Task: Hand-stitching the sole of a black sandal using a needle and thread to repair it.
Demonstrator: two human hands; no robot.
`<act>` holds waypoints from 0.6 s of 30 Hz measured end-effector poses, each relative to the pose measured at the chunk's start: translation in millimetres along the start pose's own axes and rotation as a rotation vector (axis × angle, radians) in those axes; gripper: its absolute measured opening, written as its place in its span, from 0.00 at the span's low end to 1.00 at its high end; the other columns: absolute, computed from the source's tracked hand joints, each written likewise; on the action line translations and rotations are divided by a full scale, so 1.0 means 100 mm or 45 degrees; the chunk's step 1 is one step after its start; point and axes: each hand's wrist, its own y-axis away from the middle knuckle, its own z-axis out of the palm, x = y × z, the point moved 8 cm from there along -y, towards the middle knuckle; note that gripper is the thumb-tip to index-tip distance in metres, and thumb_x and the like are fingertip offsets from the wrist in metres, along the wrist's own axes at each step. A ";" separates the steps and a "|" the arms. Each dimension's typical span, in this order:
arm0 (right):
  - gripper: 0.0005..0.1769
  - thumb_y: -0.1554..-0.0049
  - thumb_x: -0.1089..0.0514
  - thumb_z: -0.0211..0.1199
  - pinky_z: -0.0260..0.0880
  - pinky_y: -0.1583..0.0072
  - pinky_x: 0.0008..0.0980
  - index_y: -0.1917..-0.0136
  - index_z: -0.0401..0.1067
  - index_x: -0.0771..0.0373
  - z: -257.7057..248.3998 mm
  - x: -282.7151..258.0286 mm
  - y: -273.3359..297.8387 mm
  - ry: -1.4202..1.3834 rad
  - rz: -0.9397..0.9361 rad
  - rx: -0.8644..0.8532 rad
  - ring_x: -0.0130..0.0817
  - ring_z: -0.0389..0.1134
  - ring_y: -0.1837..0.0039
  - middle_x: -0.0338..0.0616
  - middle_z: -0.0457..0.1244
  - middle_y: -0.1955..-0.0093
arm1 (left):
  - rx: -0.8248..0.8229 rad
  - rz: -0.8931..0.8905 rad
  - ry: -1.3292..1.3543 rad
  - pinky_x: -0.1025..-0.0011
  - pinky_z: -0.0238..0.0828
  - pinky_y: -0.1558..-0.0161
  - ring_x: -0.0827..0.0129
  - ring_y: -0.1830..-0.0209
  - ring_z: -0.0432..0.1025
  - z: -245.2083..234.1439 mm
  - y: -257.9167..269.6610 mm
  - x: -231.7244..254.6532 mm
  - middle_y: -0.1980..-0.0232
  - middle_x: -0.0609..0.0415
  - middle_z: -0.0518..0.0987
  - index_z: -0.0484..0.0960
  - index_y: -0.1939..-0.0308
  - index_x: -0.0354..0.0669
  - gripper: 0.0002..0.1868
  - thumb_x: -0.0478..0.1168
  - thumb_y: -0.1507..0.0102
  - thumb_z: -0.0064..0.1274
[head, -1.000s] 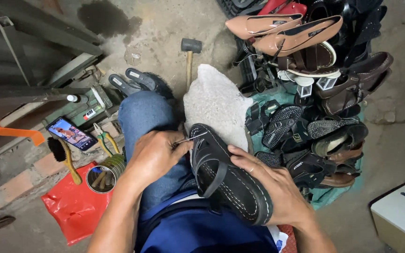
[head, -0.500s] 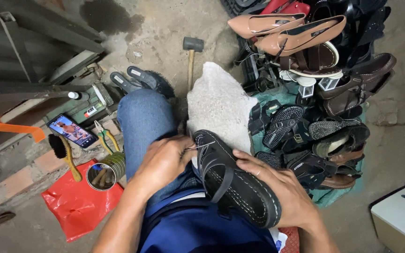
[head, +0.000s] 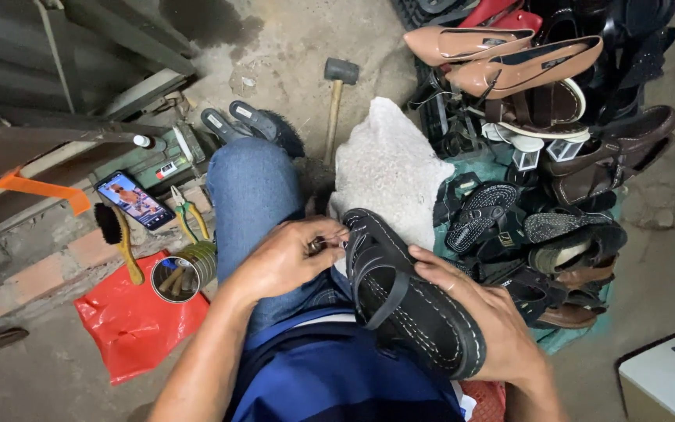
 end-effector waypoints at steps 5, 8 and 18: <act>0.47 0.47 0.32 0.61 0.64 0.27 0.40 0.24 0.59 0.62 0.00 0.03 0.02 -0.079 0.014 -0.008 0.44 0.60 0.20 0.52 0.55 0.19 | -0.020 -0.051 0.220 0.76 0.73 0.49 0.79 0.56 0.78 0.09 0.01 -0.07 0.54 0.64 0.87 0.86 0.54 0.46 0.09 0.42 0.34 0.54; 0.47 0.47 0.34 0.63 0.65 0.26 0.41 0.24 0.59 0.63 0.00 0.04 0.04 -0.070 0.013 0.013 0.43 0.60 0.20 0.52 0.55 0.19 | -0.116 0.005 0.076 0.69 0.72 0.54 0.72 0.60 0.78 0.10 0.05 0.01 0.58 0.60 0.87 0.82 0.59 0.45 0.10 0.44 0.32 0.49; 0.44 0.45 0.42 0.67 0.75 0.35 0.33 0.23 0.57 0.59 0.03 -0.10 0.04 0.089 -0.067 -0.003 0.39 0.65 0.23 0.51 0.54 0.19 | 0.101 -0.196 0.063 0.67 0.48 0.70 0.75 0.74 0.48 0.04 0.01 -0.12 0.77 0.65 0.52 0.55 0.81 0.51 0.31 0.46 0.31 0.58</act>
